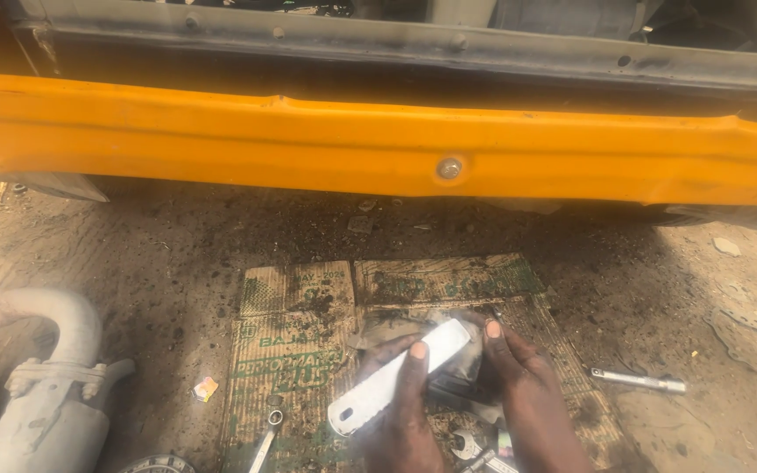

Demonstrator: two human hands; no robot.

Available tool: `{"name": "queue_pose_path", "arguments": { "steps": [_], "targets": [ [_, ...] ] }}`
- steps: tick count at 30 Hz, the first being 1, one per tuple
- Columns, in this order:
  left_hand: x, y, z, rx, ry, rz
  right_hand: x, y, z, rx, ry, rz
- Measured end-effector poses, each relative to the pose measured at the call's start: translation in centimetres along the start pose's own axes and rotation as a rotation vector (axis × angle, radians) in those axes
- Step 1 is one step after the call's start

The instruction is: Cleaning and inspecting vehicle engine housing components on the ground.

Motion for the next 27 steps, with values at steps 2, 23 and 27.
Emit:
{"name": "queue_pose_path", "arguments": {
  "steps": [2, 23, 27],
  "targets": [
    [-1.2, 0.7, 0.0, -0.038, 0.07, 0.128, 0.3, -0.3, 0.0, 0.012, -0.005, 0.049],
    [-5.4, 5.1, 1.6, 0.268, 0.288, -0.497, 0.1, -0.1, -0.7, 0.102, -0.021, -0.034],
    [-5.2, 5.0, 1.8, 0.326, 0.562, -0.548, -2.7, -1.6, -2.6, 0.057, -0.055, -0.018]
  ]
}}
Point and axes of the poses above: each hand's wrist, its own z-axis away from the middle knuckle, its own y-axis out of the palm, x = y × z, the point moved 7 cm from there along -z, towards the middle knuckle, and after that the axes turned 10 degrees about z, right-handed, at the moved point
